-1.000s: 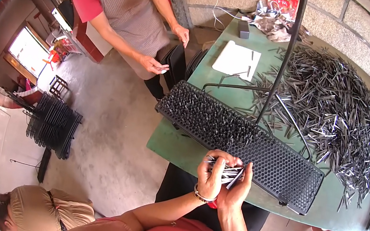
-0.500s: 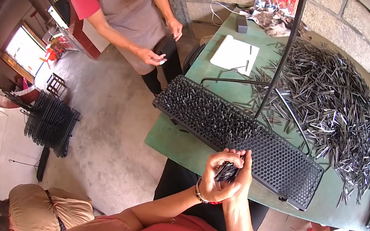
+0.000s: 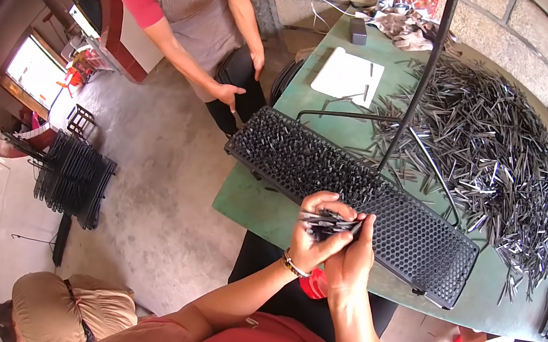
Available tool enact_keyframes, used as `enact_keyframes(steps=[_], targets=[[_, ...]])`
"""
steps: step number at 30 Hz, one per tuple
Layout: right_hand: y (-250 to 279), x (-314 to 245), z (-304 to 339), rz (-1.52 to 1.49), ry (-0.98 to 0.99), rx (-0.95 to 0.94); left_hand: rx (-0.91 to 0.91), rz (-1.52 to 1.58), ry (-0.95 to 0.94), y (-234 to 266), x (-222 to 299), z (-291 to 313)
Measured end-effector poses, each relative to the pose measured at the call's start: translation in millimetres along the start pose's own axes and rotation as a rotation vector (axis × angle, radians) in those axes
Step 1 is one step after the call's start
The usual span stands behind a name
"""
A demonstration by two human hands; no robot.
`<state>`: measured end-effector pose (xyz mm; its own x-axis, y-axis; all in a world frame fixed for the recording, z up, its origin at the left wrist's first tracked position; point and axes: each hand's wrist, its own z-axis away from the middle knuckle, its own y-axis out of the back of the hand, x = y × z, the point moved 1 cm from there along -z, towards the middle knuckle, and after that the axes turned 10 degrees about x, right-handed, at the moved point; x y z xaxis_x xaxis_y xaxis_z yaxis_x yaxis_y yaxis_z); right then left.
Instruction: Assembling metal components by inserting thin metal strips into a slotted frame.
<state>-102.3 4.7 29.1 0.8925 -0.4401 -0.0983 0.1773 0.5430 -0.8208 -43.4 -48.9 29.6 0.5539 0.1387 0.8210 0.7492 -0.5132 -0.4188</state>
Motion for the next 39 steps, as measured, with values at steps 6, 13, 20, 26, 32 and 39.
enact_keyframes(steps=[6, 13, 20, 26, 32, 39], targets=[[9, 8, -6, 0.071, 0.144, -0.046, 0.165, 0.172, 0.094, -5, -8, -1], [-1, 14, 0, 0.144, 0.17, 0.032, -0.041, 0.21, 0.069, 3, -1, -2], [-3, 25, -2, 0.19, 0.215, 0.024, 0.248, 0.084, 0.115, 8, -1, -3], [-9, 36, 3, 0.136, 0.141, -0.107, 0.349, 0.219, 0.137, 17, 3, -7], [6, 35, -10, 0.218, 0.068, -0.056, 0.255, 0.101, 0.155, 24, 8, -5], [8, 24, -17, 0.387, -0.013, -0.151, 0.075, -0.029, 0.018, 33, 13, -7]])
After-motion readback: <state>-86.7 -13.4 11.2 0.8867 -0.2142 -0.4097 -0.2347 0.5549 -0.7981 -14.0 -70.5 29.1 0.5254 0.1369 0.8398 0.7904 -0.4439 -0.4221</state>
